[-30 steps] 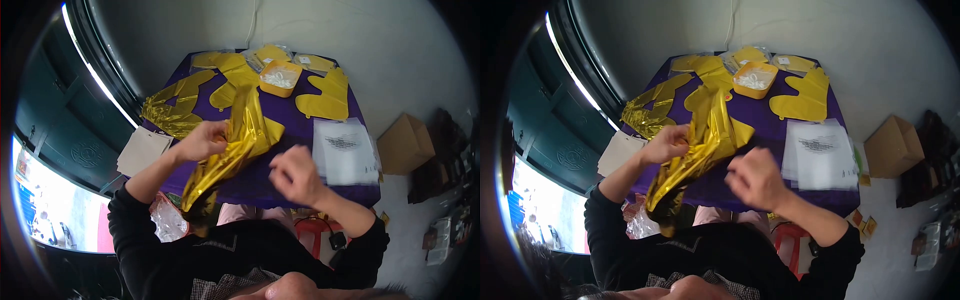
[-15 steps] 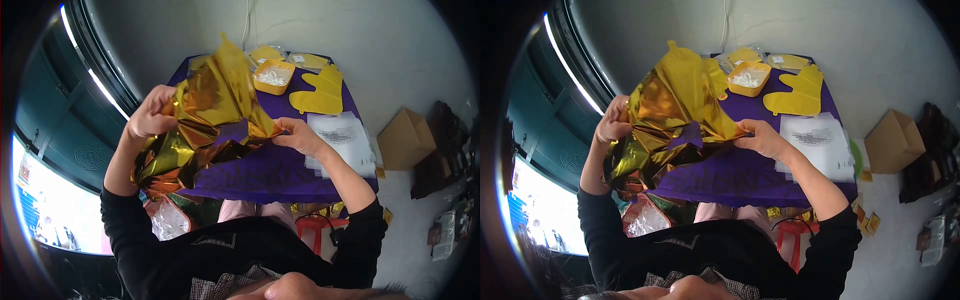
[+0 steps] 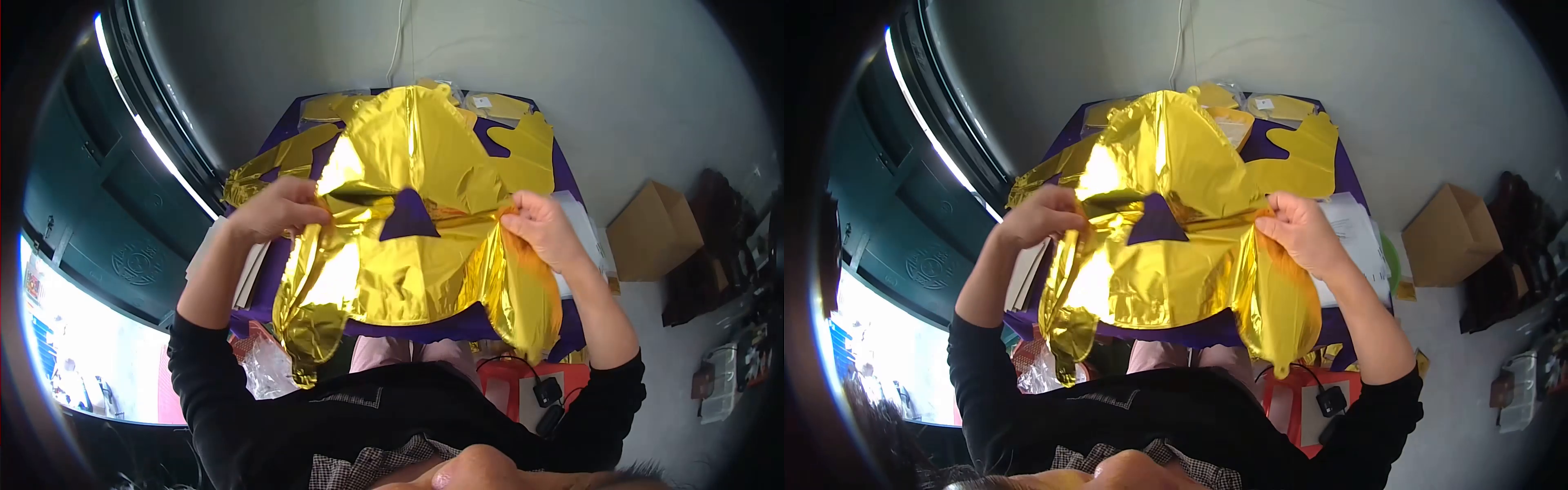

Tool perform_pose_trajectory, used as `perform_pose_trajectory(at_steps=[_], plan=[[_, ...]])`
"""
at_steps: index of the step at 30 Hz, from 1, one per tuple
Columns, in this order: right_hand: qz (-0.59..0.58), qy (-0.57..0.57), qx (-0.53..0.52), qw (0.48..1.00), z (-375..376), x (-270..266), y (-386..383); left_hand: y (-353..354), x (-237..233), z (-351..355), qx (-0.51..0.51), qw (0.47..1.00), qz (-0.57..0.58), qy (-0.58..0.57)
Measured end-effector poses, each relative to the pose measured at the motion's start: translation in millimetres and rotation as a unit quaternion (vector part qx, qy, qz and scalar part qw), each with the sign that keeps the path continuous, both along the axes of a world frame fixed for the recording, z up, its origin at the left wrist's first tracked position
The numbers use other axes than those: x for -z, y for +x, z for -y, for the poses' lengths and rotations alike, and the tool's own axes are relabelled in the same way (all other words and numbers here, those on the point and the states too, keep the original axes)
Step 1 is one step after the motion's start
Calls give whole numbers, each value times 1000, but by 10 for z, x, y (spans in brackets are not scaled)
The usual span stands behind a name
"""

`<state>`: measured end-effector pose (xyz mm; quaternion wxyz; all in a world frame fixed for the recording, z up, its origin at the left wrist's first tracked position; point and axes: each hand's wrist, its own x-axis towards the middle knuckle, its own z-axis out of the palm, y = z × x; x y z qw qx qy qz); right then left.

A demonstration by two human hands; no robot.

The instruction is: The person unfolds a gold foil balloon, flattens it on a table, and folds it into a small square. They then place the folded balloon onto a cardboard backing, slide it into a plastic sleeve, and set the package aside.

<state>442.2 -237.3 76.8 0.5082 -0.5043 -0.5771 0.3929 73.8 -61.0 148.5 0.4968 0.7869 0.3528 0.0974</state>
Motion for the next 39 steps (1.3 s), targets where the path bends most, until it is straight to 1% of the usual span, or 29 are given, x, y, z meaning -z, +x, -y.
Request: perform_pose_trajectory(at_steps=[2, 3, 4, 5, 6, 7, 8, 9, 10, 11, 13, 14, 16, 18, 20, 21, 22, 23, 24, 26, 27, 28, 30, 31, 33, 34, 36, 37, 39], plan=[[33, -74, 55, 995, -74, 269, 25, 117, 361, -139, -7, 998, -21, -52], [34, -77, 55, 995, -98, 371, 46, 169, 535, -205, -2, 997, -30, -70], [151, -118, 86, 978, -122, 450, 75, 219, 680, -266, 4, 996, -37, -85], [267, -157, 115, 944, -139, 510, 91, 256, 827, -346, 5, 996, -35, -86], [268, -156, 116, 944, -139, 570, 74, 287, 958, -429, 10, 991, -54, -124], [360, -88, 151, 916, -131, 627, 38, 313, 1022, -479, 14, 984, -72, -161], [448, -18, 185, 875, -154, 647, 5, 332, 1065, -528, 14, 984, -70, -161], [480, -83, 163, 858, -150, 390, -154, 357, 1086, -558, 21, 985, -90, -148], [482, -82, 164, 857, -210, 395, -198, 388, 1099, -592, 28, 985, -109, -134], [512, -32, 135, 848, -261, 428, -223, 412, 1108, -625, 28, 985, -106, -133], [555, 52, 84, 826, -399, 540, -266, 447, 1100, -696, 45, 984, -148, -89], [558, 55, 84, 824, -478, 587, -291, 456, 1099, -731, 51, 982, -169, -66], [590, 101, 9, 801, -632, 637, -381, 474, 1142, -798, 51, 981, -181, -45], [600, 103, -5, 793, -782, 713, -447, 505, 1110, -809, 49, 979, -194, -25], [609, 104, -34, 786, -918, 823, -477, 549, 969, -761, 54, 960, -269, 59], [608, 94, -46, 787, -971, 872, -477, 532, 1015, -818, 51, 960, -269, 59], [607, 95, -48, 787, -989, 868, -487, 518, 1108, -896, 28, 944, -239, 225], [609, 82, -48, 787, -998, 856, -493, 500, 1198, -969, 4, 901, -203, 385], [610, 67, -48, 788, -1004, 860, -500, 510, 1225, -1009, 2, 901, -205, 383], [610, 91, -35, 786, -1035, 873, -483, 579, 1251, -1142, -51, 826, -240, 507], [603, 91, -33, 792, -1046, 860, -482, 591, 1297, -1237, -41, 809, -240, 534], [596, 91, -30, 797, -1059, 853, -480, 589, 1366, -1352, -41, 811, -241, 532], [589, 113, -20, 800, -1080, 849, -486, 585, 1429, -1527, 46, 795, -219, 564], [595, 92, -29, 798, -1079, 791, -508, 579, 1439, -1575, 46, 796, -218, 562], [603, 69, -36, 794, -1117, 739, -516, 589, 1429, -1659, 88, 818, -226, 521], [601, 97, -28, 793, -1139, 750, -511, 589, 1422, -1684, 89, 819, -224, 521], [599, 123, -23, 791, -1176, 755, -512, 579, 1438, -1727, 114, 781, -221, 573], [587, 144, -21, 796, -1205, 745, -513, 582, 1455, -1747, 113, 782, -220, 572], [573, 167, -22, 802, -1286, 715, -539, 571, 1521, -1813, 89, 796, -167, 575]])
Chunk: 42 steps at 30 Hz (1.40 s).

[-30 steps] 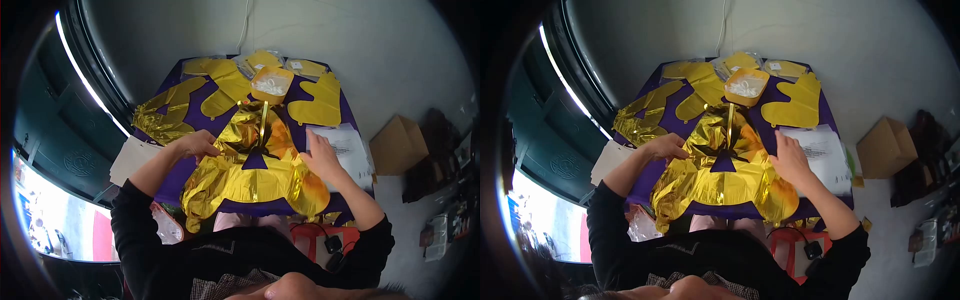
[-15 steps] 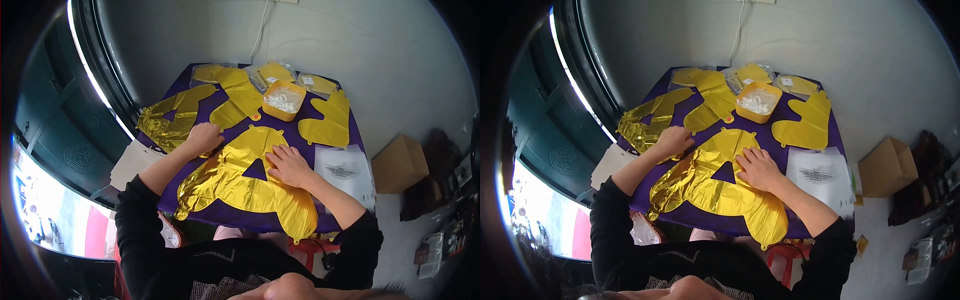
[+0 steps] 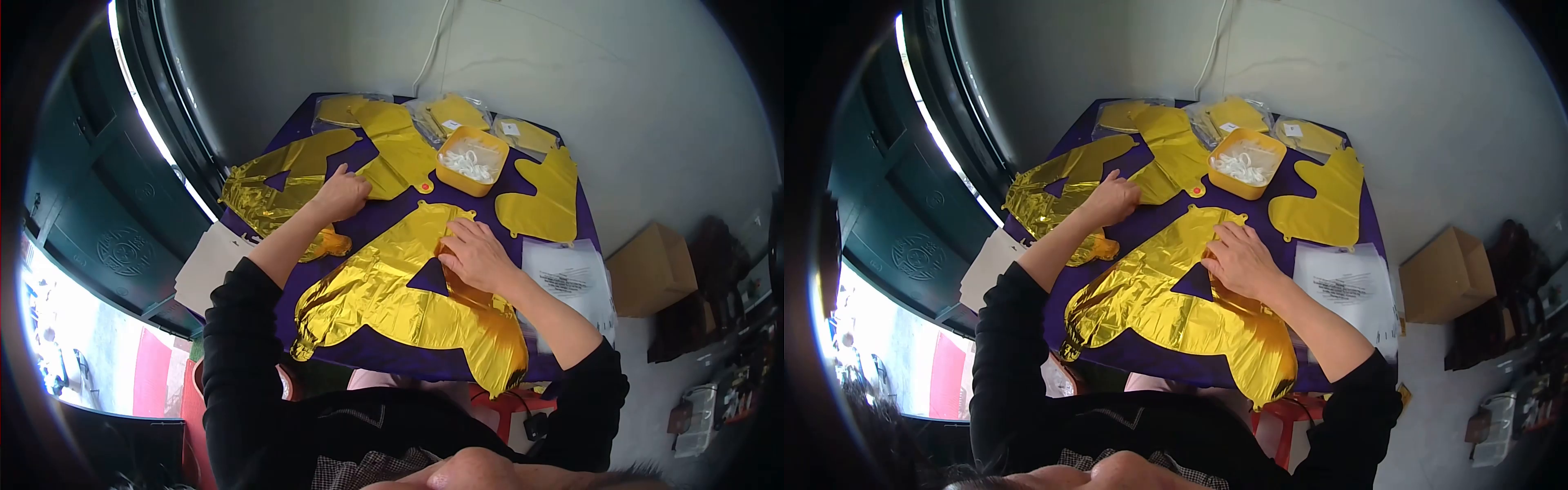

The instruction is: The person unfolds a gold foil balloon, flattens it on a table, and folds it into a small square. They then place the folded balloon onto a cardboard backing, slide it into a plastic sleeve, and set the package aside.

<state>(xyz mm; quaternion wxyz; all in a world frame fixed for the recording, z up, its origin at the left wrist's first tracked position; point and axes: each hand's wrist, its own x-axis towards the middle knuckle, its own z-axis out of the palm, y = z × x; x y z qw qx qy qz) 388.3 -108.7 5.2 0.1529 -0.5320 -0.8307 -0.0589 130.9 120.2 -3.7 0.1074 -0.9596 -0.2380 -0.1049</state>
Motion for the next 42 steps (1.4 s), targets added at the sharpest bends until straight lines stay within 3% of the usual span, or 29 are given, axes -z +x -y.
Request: perform_pose_trajectory(at_steps=[1, 3, 6, 10, 12, 13, 15, 21, 26, 29, 31, 35, 38, 40, 42], plan=[[-15, -11, 0, 1000, -38, -26, -17, 6, 43, -56, -3, 1000, -1, -2], [-30, -25, -1, 999, -114, -32, -40, 49, 87, -156, -43, 971, 163, -167], [-76, 16, -18, 997, -252, 7, -58, 49, 63, -204, -89, 933, 247, -247], [-168, 57, -25, 984, -424, -4, -88, 56, -243, -36, -76, 917, 281, -274], [-203, 62, -21, 977, -481, -59, -162, 51, -609, 311, -170, 881, 228, -378], [-221, 77, -17, 972, -510, -75, -197, 33, -655, 409, -172, 880, 227, -379], [-241, 89, -15, 966, -549, -142, -308, -10, -665, 571, -160, 827, 283, -459], [-207, 198, -28, 958, -727, -207, -726, -104, -420, 817, -90, 860, 320, -388], [-242, 123, -34, 962, -928, -13, -833, -148, -375, 906, -109, 828, 329, -440], [-333, 89, -12, 939, -953, 10, -867, -164, -360, 908, -119, 787, 349, -495], [-440, -46, 55, 895, -925, -43, -879, -181, -337, 876, -120, 759, 358, -531], [-498, -81, 56, 861, -992, 16, -844, -185, -309, 862, -99, 730, 370, -566], [-524, -171, 72, 832, -991, 0, -832, -171, -250, 857, -84, 720, 418, -547], [-627, -201, 40, 751, -1016, 52, -818, -175, -217, 842, -55, 714, 436, -546], [-625, -205, 33, 752, -1018, 84, -779, -188, -183, 815, -49, 717, 433, -544]])
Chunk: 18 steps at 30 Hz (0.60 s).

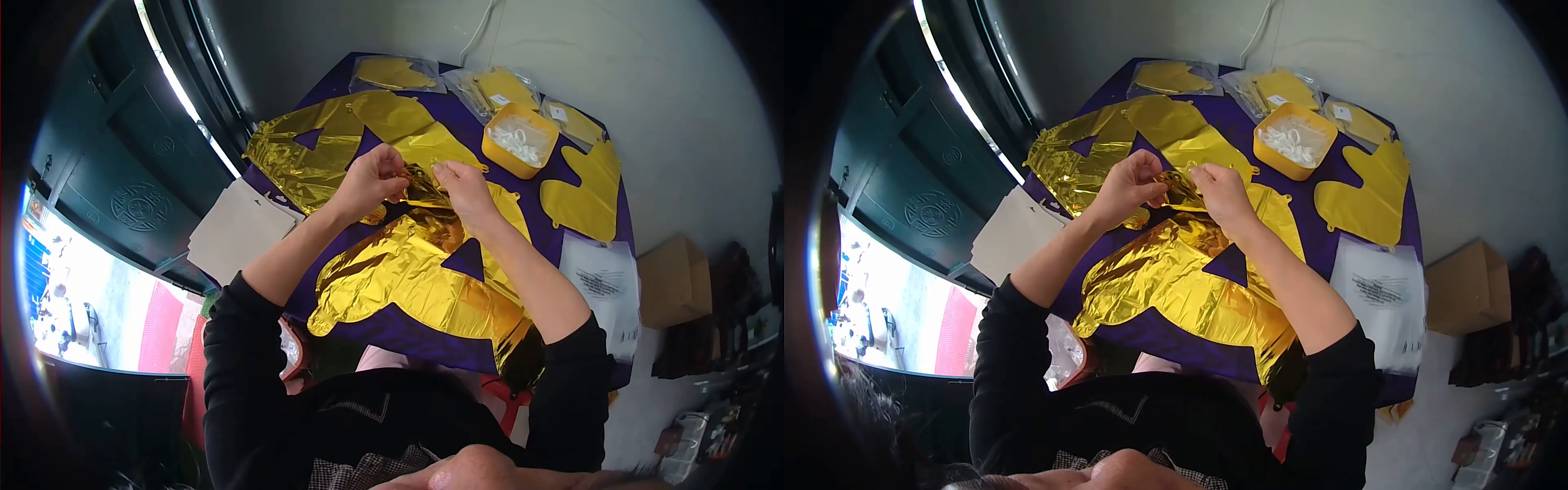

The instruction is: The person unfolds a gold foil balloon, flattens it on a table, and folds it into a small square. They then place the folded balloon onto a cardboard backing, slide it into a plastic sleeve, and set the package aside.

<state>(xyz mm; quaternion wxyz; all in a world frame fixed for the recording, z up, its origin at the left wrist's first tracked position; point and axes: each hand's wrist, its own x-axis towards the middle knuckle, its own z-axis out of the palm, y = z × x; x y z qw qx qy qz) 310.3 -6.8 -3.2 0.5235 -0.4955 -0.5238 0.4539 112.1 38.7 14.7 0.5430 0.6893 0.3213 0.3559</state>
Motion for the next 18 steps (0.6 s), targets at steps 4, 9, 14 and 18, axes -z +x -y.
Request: perform_pose_trajectory(at_steps=[4, 9, 14, 18], plan=[[19, 17, -33, 999, 4, 10, 36, -27, 52, -29, 17, 1000, 10, 4], [54, 56, 17, 997, 62, -39, -21, -34, 91, 11, 37, 992, -14, 117], [65, 47, 43, 996, 104, -26, -43, -37, -56, 258, -16, 946, -124, 298], [20, 39, 24, 999, 65, 53, -43, -81, -35, 278, -16, 912, -196, 359]])
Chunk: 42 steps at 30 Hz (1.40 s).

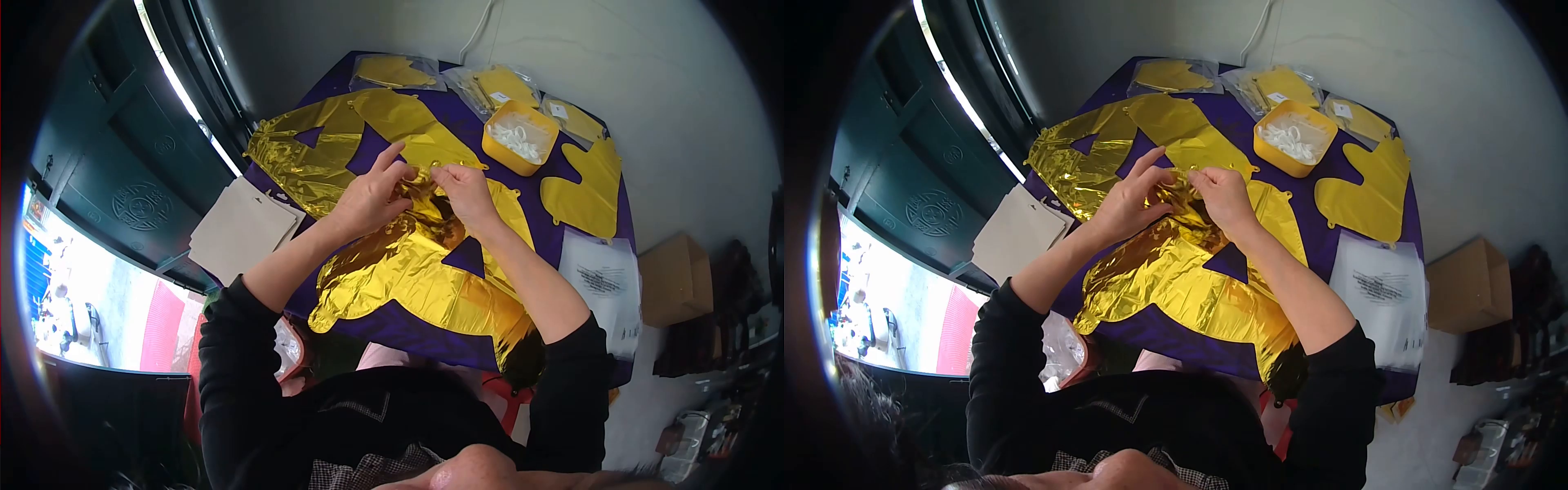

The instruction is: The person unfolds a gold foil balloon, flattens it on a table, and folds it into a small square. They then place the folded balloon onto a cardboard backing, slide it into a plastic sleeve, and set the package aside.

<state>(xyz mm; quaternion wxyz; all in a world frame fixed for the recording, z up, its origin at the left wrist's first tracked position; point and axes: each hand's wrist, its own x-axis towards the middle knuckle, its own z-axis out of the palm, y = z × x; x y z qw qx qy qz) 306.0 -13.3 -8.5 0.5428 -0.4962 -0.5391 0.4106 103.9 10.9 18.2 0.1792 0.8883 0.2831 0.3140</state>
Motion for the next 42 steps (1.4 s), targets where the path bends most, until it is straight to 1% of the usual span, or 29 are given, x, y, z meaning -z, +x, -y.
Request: perform_pose_trajectory(at_steps=[2, 3, 5, 8, 9, 10, 11, 13, 14, 16, 17, 19, 21, 23, 24, 27, 28, 29, 30, 31, 32, 33, 34, 35, 36, 37, 39, 41, 42], plan=[[-30, 8, -13, 999, -18, 55, 32, -14, 74, -29, -22, 1000, 0, -7], [-10, 5, -11, 1000, 19, 8, 32, -23, 84, -38, -22, 1000, 0, -8], [9, 0, -9, 1000, 45, 1, 27, -34, 103, -65, -1, 998, 29, -59], [52, 25, 36, 998, 66, -3, 26, -38, 194, -136, 19, 996, 53, -65], [120, 36, 57, 990, 128, -102, 26, -28, 156, -118, 19, 996, 53, -65], [187, 47, 77, 978, 162, -155, 32, -17, 113, -101, -8, 983, 54, -174], [187, 47, 77, 978, 149, -127, 61, -9, 73, -86, -34, 958, 54, -280], [220, 77, 11, 972, 126, -73, 135, -6, 50, -86, -46, 950, 57, -303], [221, 77, 11, 972, 134, -47, 184, -3, 48, -86, -57, 942, 59, -326], [230, 49, -78, 969, 200, -62, 240, -8, 111, -105, -50, 942, 82, -322], [230, 49, -78, 969, 222, -78, 265, -10, 141, -114, -43, 942, 105, -317], [282, 136, -143, 939, 287, -159, 280, -6, 116, -93, -50, 941, 100, -319], [308, 141, -148, 929, 348, -169, 275, -4, 96, -83, -55, 941, 94, -320], [370, 225, -131, 892, 328, -62, 282, -2, 88, -85, -61, 939, 80, -330], [375, 260, -120, 882, 302, -28, 261, 3, 86, -85, -60, 939, 79, -330], [371, 240, -92, 892, 261, 59, 211, -1, 139, -102, -60, 939, 83, -327], [370, 241, -92, 893, 252, 65, 180, -3, 222, -136, -65, 980, 120, -146], [331, 219, -49, 917, 245, 74, 151, -12, 287, -168, -66, 985, 153, 41], [292, 194, -4, 937, 248, 73, 135, -42, 222, -115, -64, 986, 151, 41], [291, 194, -2, 937, 242, 71, 138, -87, 77, 8, -147, 980, 117, -63], [269, 153, 10, 951, 228, 65, 145, -115, -54, 126, -226, 956, 81, -166], [246, 114, 23, 962, 208, 55, 158, -121, -164, 212, -224, 957, 79, -165], [245, 113, 24, 963, 205, 56, 166, -137, -257, 304, -170, 890, 113, -408], [233, 102, 23, 967, 196, 53, 172, -156, -293, 361, -107, 761, 142, -623], [221, 91, 20, 971, 194, 53, 169, -106, -187, 364, -100, 723, 134, -670], [221, 93, 17, 971, 191, 48, 161, -39, -129, 375, -103, 723, 136, -669], [242, 72, 22, 967, 203, 31, 146, 80, -35, 392, -114, 656, 246, -704], [248, 71, 15, 966, 213, 11, 134, 121, 118, 344, -87, 660, 266, -697], [253, 68, 7, 965, 219, -2, 131, 150, 135, 341, -52, 655, 298, -693]])
